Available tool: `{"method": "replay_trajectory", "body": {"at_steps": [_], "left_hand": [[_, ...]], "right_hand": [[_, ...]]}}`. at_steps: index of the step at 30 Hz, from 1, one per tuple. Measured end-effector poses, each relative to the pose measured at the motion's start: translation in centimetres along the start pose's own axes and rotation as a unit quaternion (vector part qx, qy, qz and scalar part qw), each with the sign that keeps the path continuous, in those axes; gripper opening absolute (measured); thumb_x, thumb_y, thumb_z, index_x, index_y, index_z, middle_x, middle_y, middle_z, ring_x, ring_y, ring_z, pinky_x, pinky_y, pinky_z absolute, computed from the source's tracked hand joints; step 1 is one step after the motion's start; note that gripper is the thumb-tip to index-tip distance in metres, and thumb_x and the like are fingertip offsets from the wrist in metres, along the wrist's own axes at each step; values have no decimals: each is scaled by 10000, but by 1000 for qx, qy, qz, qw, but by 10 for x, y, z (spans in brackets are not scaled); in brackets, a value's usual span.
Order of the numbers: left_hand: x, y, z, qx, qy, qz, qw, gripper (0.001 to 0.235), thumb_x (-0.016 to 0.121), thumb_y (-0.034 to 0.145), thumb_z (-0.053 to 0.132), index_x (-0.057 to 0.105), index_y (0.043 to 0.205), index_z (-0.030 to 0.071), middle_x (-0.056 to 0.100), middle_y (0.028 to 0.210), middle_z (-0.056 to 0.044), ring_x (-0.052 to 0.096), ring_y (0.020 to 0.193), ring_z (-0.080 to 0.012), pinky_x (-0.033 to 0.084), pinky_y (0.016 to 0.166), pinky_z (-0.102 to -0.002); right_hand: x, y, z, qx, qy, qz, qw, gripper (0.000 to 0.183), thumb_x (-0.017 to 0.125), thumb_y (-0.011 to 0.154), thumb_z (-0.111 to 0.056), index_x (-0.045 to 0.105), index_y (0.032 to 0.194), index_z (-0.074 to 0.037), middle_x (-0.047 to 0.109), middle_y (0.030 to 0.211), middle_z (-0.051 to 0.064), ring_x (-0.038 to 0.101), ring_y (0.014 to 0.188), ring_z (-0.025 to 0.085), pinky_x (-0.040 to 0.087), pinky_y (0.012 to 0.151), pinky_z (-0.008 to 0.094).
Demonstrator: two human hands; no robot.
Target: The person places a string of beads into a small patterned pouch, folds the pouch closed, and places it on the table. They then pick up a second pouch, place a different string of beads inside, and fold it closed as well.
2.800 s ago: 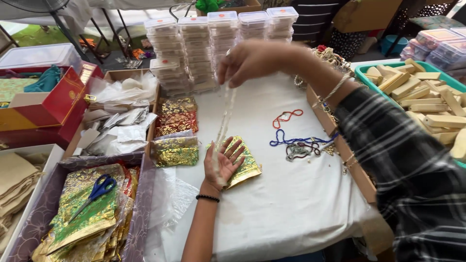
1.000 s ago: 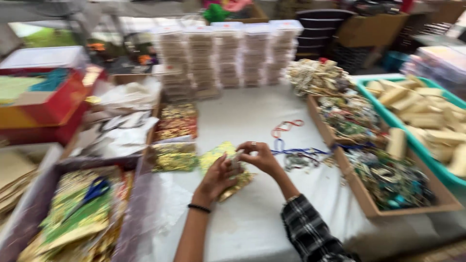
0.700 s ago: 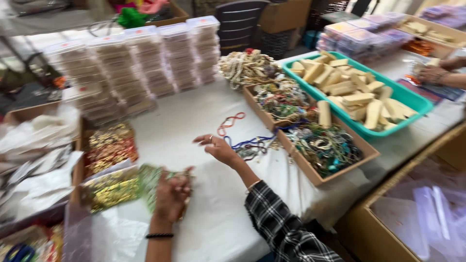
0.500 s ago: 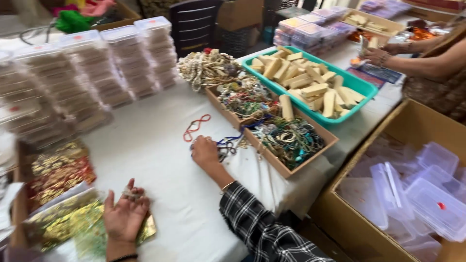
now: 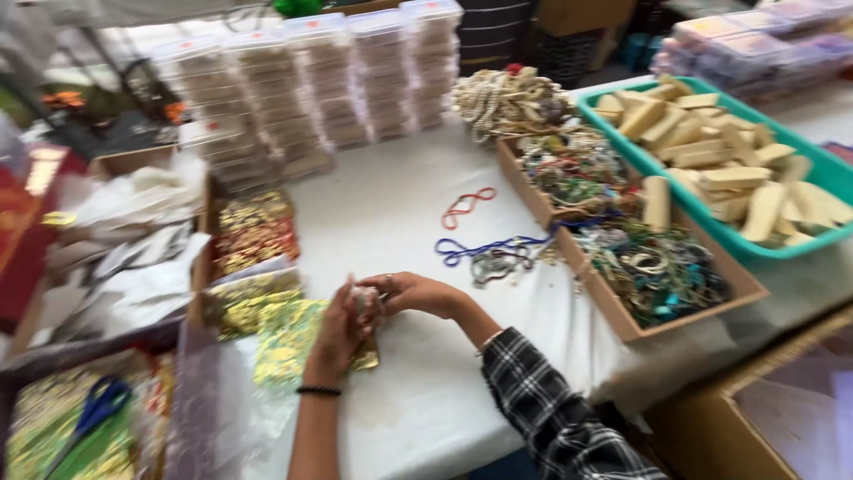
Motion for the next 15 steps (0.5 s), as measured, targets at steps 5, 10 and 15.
{"method": "replay_trajectory", "body": {"at_steps": [5,10,15], "left_hand": [[-7,12,-6,59,94,-5,994,494,526,1048,562,570,758,164,514,638,48,472,547,-79,353,466,-228],[-2,-1,12,128,142,180,965,413,533,1002,506,620,805,153,619,727,52,556,637,-40,431,538,-226],[4,-6,15,119,168,105,973,366,553,996,449,685,915,117,676,745,-3,565,630,-79,455,555,-228]], "right_hand": [[14,12,-2,32,-17,86,996,518,645,857,-88,612,1364,12,695,1063,63,640,978,175,527,922,342],[-3,17,9,41,19,205,978,491,689,821,-126,589,1294,-46,692,1024,43,656,979,123,514,932,297],[-26,6,8,-3,157,259,953,464,583,869,-100,566,1325,-14,609,929,42,635,889,155,521,926,319]]}}
Point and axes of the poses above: each hand's wrist, its own y-axis towards the middle knuckle, its own x-axis out of the palm, z = x × y, the point moved 3 cm from there along y, towards the middle knuckle
